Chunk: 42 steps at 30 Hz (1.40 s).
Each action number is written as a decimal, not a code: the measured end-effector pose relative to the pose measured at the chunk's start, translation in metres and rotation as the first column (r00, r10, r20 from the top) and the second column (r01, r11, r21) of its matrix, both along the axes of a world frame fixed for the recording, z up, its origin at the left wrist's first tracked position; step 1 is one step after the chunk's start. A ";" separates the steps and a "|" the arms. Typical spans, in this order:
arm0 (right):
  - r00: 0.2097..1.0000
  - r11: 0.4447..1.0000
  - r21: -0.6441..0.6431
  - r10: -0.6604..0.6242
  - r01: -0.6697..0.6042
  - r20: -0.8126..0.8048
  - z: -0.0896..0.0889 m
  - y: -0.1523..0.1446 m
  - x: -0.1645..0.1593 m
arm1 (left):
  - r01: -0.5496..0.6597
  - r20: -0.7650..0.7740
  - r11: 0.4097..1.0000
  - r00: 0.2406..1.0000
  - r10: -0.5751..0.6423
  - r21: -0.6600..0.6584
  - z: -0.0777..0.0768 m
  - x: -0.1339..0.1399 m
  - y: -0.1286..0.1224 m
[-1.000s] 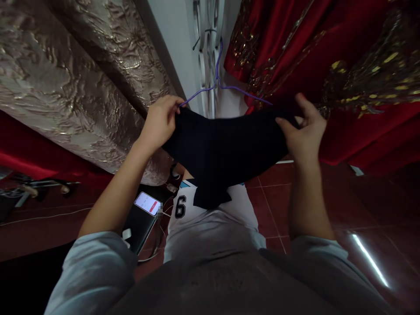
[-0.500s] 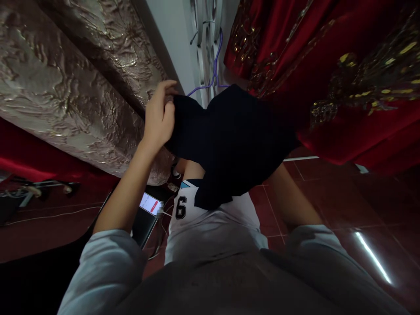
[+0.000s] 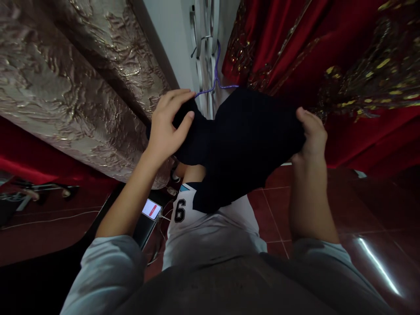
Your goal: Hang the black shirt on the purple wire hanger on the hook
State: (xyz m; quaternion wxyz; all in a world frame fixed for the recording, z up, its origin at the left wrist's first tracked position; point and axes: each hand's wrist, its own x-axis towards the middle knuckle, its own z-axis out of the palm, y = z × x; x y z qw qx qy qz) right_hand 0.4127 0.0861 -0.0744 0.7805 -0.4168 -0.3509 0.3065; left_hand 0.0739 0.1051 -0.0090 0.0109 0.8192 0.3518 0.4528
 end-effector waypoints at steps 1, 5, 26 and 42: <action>0.996 0.999 -0.019 0.042 -0.043 -0.079 0.001 0.000 -0.006 | 0.014 -0.001 1.000 1.000 -0.014 -0.009 0.002 0.000 -0.004; 0.954 0.989 0.023 0.146 -0.145 -0.263 0.010 0.001 -0.027 | 0.017 0.049 0.999 0.999 -0.016 -0.033 0.003 -0.009 -0.014; 0.423 0.877 -0.021 0.253 -0.480 0.870 -0.046 -0.075 -0.091 | 0.322 0.259 0.184 0.919 -0.297 -0.929 0.004 -0.042 -0.115; 0.931 0.959 -0.048 0.282 -0.278 0.233 0.027 0.066 -0.056 | -0.230 0.124 0.958 0.970 0.211 0.168 -0.032 -0.045 -0.064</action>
